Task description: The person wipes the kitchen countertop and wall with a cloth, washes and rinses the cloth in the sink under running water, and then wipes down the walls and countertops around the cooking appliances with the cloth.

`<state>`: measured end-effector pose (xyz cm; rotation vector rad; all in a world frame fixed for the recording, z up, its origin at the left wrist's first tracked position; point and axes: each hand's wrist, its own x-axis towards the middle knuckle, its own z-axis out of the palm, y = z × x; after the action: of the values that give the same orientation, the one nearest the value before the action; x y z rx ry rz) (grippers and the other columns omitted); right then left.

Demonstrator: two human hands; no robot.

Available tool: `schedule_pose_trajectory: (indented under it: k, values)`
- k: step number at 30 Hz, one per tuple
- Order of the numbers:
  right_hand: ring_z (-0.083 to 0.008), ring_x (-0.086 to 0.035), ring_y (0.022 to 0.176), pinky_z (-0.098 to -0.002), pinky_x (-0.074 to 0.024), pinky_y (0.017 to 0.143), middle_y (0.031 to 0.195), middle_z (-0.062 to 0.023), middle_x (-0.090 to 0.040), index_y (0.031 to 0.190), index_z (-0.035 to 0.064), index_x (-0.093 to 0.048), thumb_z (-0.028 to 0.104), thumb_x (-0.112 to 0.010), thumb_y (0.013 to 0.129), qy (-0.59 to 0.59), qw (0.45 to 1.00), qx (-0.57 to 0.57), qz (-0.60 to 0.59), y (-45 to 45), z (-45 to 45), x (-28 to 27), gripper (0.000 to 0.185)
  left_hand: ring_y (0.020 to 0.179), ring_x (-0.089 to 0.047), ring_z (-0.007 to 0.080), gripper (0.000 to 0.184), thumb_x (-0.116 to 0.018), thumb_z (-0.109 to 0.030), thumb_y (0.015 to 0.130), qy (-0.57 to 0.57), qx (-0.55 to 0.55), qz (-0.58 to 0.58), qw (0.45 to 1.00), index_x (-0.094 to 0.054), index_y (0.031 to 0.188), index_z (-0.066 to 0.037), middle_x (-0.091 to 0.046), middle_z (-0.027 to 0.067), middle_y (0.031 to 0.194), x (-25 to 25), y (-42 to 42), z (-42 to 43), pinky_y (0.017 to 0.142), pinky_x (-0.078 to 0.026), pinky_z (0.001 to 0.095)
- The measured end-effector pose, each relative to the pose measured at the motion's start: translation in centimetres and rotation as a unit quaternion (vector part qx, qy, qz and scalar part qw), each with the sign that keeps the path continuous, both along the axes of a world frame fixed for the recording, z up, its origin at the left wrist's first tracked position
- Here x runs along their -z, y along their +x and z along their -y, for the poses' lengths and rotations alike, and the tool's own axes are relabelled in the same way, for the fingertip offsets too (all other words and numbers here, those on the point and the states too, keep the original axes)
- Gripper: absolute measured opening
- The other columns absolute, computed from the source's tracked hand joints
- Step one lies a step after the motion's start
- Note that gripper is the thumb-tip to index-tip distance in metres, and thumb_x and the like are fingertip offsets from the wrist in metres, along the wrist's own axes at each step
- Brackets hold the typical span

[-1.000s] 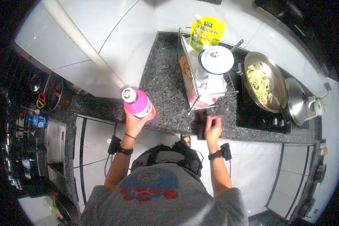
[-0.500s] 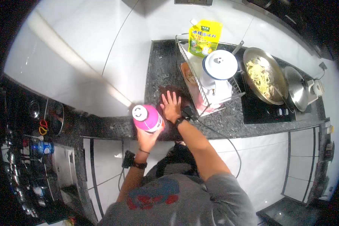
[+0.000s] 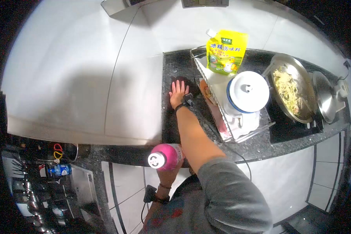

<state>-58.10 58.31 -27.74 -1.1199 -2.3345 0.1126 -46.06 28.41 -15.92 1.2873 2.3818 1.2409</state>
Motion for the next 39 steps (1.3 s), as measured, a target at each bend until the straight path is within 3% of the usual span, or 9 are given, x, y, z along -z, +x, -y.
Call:
schedule_pose_trajectory:
  k: [1,2,5,15,22,25,35,37,39]
  values:
    - [-0.0318,-0.018,0.130,-0.0538,-0.0136,0.104,0.141,-0.0079,-0.027,0.133,0.0118,-0.035,0.034,-0.048,0.084,-0.003,1.000,-0.004,-0.006,-0.8,-0.9,-0.1,0.055,0.103,-0.054,0.0235,0.062,-0.077,-0.027,0.066,-0.030,0.010,-0.031,0.999,-0.049,0.115,-0.003,-0.057,0.0105,0.110,-0.6,0.1,0.0,0.090,-0.040,0.0366]
    - [-0.0312,-0.019,0.130,-0.0535,-0.0137,0.104,0.140,-0.0070,-0.029,0.133,0.0114,-0.035,0.031,-0.049,0.083,-0.001,1.000,-0.003,0.021,-1.3,-1.6,-0.2,0.055,0.106,-0.053,0.0249,0.053,-0.073,-0.026,0.070,-0.012,-0.037,0.109,0.993,-0.052,0.115,-0.009,-0.058,0.0081,0.112,-0.3,0.4,-0.1,0.094,-0.037,0.0392]
    - [-0.0313,-0.023,0.128,-0.0530,-0.0135,0.104,0.138,-0.0087,-0.033,0.134,0.0128,-0.034,0.028,-0.044,0.086,-0.004,1.000,-0.016,-0.007,-2.4,-3.5,-0.3,0.051,0.104,-0.053,0.0260,0.060,-0.076,-0.031,0.067,-0.060,-0.004,0.010,0.998,-0.050,0.115,-0.005,-0.056,0.0098,0.112,-0.1,0.3,0.1,0.090,-0.039,0.0371]
    - [-0.0321,-0.028,0.125,-0.0533,-0.0164,0.102,0.135,-0.0080,-0.037,0.129,0.0127,-0.041,0.028,-0.044,0.085,0.016,1.000,0.010,-0.023,-7.3,-10.5,0.1,0.046,0.102,-0.053,0.0261,0.056,-0.075,-0.032,0.069,-0.091,-0.027,0.068,0.993,-0.053,0.113,-0.006,-0.058,0.0090,0.109,-0.2,0.6,0.4,0.089,-0.039,0.0371]
    - [-0.0343,-0.035,0.116,-0.0543,-0.0248,0.097,0.114,-0.0116,-0.044,0.111,0.0130,-0.052,0.024,-0.057,0.078,0.039,0.990,0.040,-0.126,-8.8,-12.5,-0.6,0.034,0.102,-0.053,0.0261,0.055,-0.074,-0.031,0.069,-0.108,-0.024,0.074,0.991,-0.053,0.113,-0.006,-0.058,0.0087,0.109,0.1,0.5,0.4,0.089,-0.039,0.0372]
    - [-0.0342,-0.038,0.112,-0.0528,-0.0278,0.095,0.107,-0.0086,-0.049,0.106,0.0146,-0.056,0.020,-0.052,0.081,0.052,0.996,0.030,-0.066,-8.7,-12.5,-0.4,0.026,0.102,-0.053,0.0261,0.054,-0.074,-0.031,0.069,-0.102,-0.019,0.069,0.992,-0.053,0.113,-0.006,-0.058,0.0086,0.109,0.2,0.8,0.5,0.089,-0.039,0.0372]
    - [-0.0222,-0.040,0.109,-0.0471,-0.0266,0.093,0.104,-0.0006,-0.050,0.108,0.0226,-0.055,0.021,-0.042,0.085,0.034,0.998,0.030,0.046,-2.6,-2.6,-0.4,0.027,0.103,-0.053,0.0255,0.049,-0.073,-0.029,0.070,-0.065,-0.012,-0.025,0.997,-0.055,0.110,-0.008,-0.058,0.0078,0.110,-0.8,0.8,-0.3,0.090,-0.038,0.0378]
    - [-0.0193,-0.035,0.119,-0.0438,-0.0229,0.095,0.120,0.0021,-0.047,0.117,0.0242,-0.051,0.018,-0.038,0.085,-0.014,0.993,-0.003,0.118,-0.3,0.1,-0.2,0.034,0.101,-0.055,0.0258,0.046,-0.074,-0.029,0.069,0.041,-0.036,0.086,0.995,-0.057,0.107,-0.007,-0.060,0.0079,0.107,-2.2,1.0,-1.7,0.089,-0.040,0.0380]
    - [-0.0191,-0.035,0.121,-0.0436,-0.0222,0.096,0.123,0.0042,-0.048,0.116,0.0247,-0.053,0.016,-0.039,0.084,-0.004,0.995,-0.041,0.086,2.9,3.1,-0.9,0.036,0.097,-0.057,0.0254,0.044,-0.074,-0.029,0.069,-0.008,-0.024,0.021,0.999,-0.059,0.104,-0.007,-0.061,0.0074,0.102,-0.6,0.4,-1.0,0.087,-0.042,0.0376]
